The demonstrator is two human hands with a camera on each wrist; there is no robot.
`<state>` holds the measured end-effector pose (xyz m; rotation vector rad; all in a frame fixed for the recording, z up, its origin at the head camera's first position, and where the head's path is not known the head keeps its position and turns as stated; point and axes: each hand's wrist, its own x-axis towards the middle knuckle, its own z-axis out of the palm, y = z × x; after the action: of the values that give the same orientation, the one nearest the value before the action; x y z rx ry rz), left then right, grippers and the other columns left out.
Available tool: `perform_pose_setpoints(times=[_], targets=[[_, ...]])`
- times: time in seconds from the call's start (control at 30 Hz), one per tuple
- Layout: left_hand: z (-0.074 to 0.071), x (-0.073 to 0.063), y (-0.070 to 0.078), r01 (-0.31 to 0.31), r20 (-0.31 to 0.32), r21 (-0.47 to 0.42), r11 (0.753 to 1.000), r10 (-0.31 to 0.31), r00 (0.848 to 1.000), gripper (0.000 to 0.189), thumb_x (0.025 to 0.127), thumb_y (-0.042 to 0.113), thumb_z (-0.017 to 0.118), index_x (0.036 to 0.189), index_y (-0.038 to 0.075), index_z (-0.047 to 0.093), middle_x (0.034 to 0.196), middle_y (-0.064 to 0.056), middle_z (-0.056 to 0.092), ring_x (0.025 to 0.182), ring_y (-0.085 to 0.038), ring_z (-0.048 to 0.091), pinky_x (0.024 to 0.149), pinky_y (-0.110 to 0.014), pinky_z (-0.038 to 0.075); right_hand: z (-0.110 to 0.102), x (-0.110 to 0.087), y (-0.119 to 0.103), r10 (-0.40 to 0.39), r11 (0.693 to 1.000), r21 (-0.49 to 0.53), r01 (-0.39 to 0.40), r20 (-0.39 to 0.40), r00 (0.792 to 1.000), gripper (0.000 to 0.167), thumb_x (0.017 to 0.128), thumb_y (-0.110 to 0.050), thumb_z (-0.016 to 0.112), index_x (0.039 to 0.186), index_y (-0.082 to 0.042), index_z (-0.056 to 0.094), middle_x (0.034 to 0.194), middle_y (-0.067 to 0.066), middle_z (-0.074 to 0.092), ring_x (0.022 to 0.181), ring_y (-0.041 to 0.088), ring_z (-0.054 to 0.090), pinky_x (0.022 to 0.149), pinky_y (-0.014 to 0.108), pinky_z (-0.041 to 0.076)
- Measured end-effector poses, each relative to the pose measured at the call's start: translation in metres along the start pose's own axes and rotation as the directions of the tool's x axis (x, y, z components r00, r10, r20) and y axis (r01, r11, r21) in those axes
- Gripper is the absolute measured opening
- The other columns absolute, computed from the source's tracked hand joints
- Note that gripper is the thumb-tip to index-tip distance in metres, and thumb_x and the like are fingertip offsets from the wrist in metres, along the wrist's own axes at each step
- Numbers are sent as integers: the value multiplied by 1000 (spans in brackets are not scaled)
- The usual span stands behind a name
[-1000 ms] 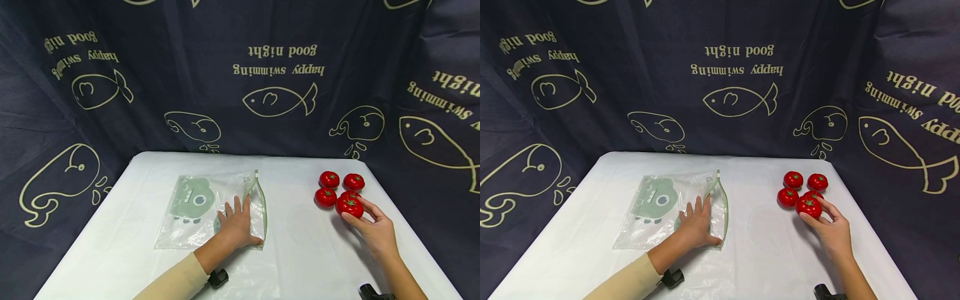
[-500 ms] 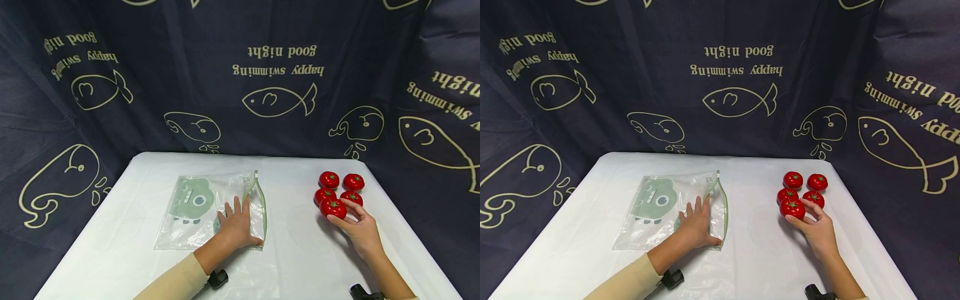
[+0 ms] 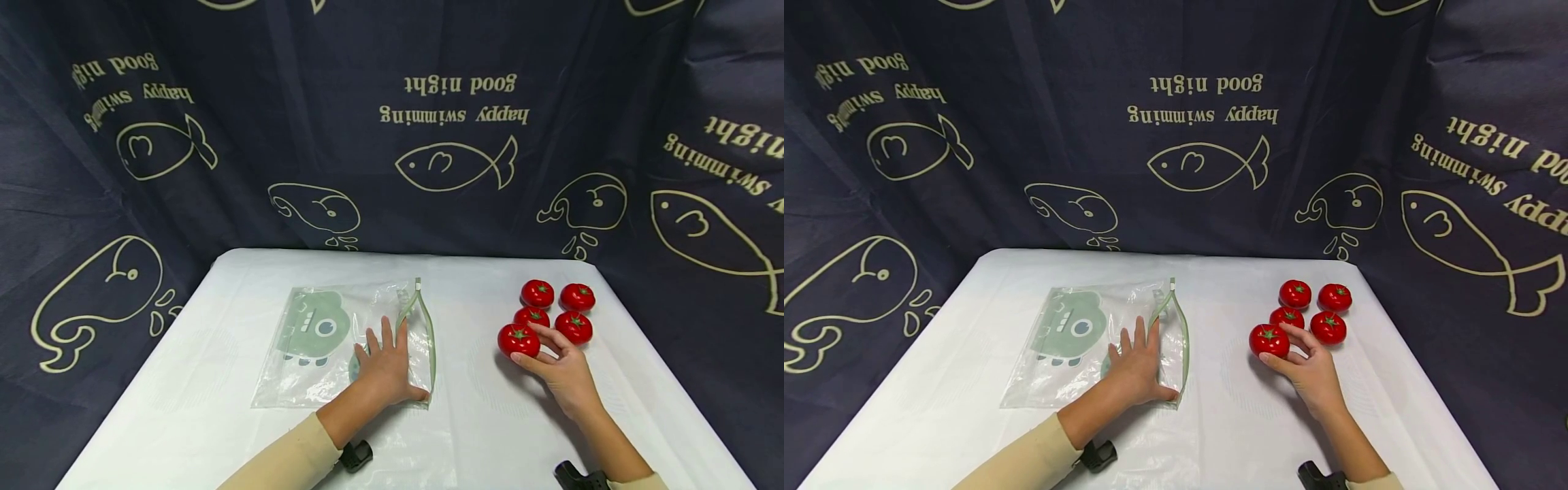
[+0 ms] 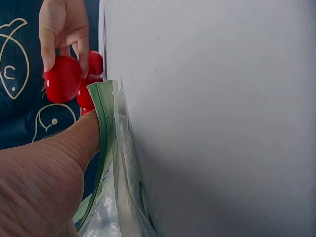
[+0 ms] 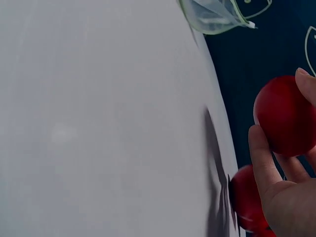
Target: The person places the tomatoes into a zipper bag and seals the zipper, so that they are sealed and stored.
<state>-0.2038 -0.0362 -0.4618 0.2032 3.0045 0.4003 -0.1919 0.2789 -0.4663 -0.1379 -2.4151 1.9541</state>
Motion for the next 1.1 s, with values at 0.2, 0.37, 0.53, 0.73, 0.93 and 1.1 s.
perform_pose_setpoints(times=[0.2,0.37,0.53,0.73,0.93,1.1], targets=[[0,0,0,-1,-8,-3,1000,1,1000,141,54,63,96,163,15,18,169,-25,15,151,-57,21,114,-73,27,10,3,1,-13,1000,-21,13,23,1000,70,88,-20,82,149,-12,49,127,-12,55,98,1,71,84,18,58],[0,-1,1,2,-8,-1,1000,-2,1000,141,54,63,96,163,16,19,169,-25,16,151,-57,22,114,-73,27,19,4,2,-31,999,-13,31,48,998,69,87,-18,83,148,-9,50,132,-6,56,98,3,72,85,17,57],[0,-1,0,2,-7,-6,1000,-2,1000,141,54,63,96,162,16,20,169,-25,16,151,-57,21,114,-73,27,29,7,2,-45,999,1,45,79,996,71,87,-16,83,149,-8,49,141,8,49,99,4,71,87,16,56],[-1,-1,0,3,0,-6,1000,-3,1000,141,54,63,96,163,16,18,169,-25,15,151,-57,20,115,-74,26,39,12,0,-75,997,16,74,106,992,70,85,-14,85,147,-6,52,132,6,56,99,6,73,88,18,57],[0,0,-1,-6,0,-7,1000,6,1000,142,54,63,96,163,15,18,169,-26,17,151,-58,20,114,-74,26,47,16,-1,-87,996,5,87,112,990,70,82,-15,87,144,-7,55,134,10,60,97,6,73,86,18,57],[1,1,0,-5,6,-13,1000,5,1000,141,54,62,96,162,15,19,168,-26,18,151,-58,21,114,-74,25,52,18,-2,-101,993,-48,107,102,990,68,81,-16,88,142,-7,58,138,19,61,98,9,70,85,18,56]])
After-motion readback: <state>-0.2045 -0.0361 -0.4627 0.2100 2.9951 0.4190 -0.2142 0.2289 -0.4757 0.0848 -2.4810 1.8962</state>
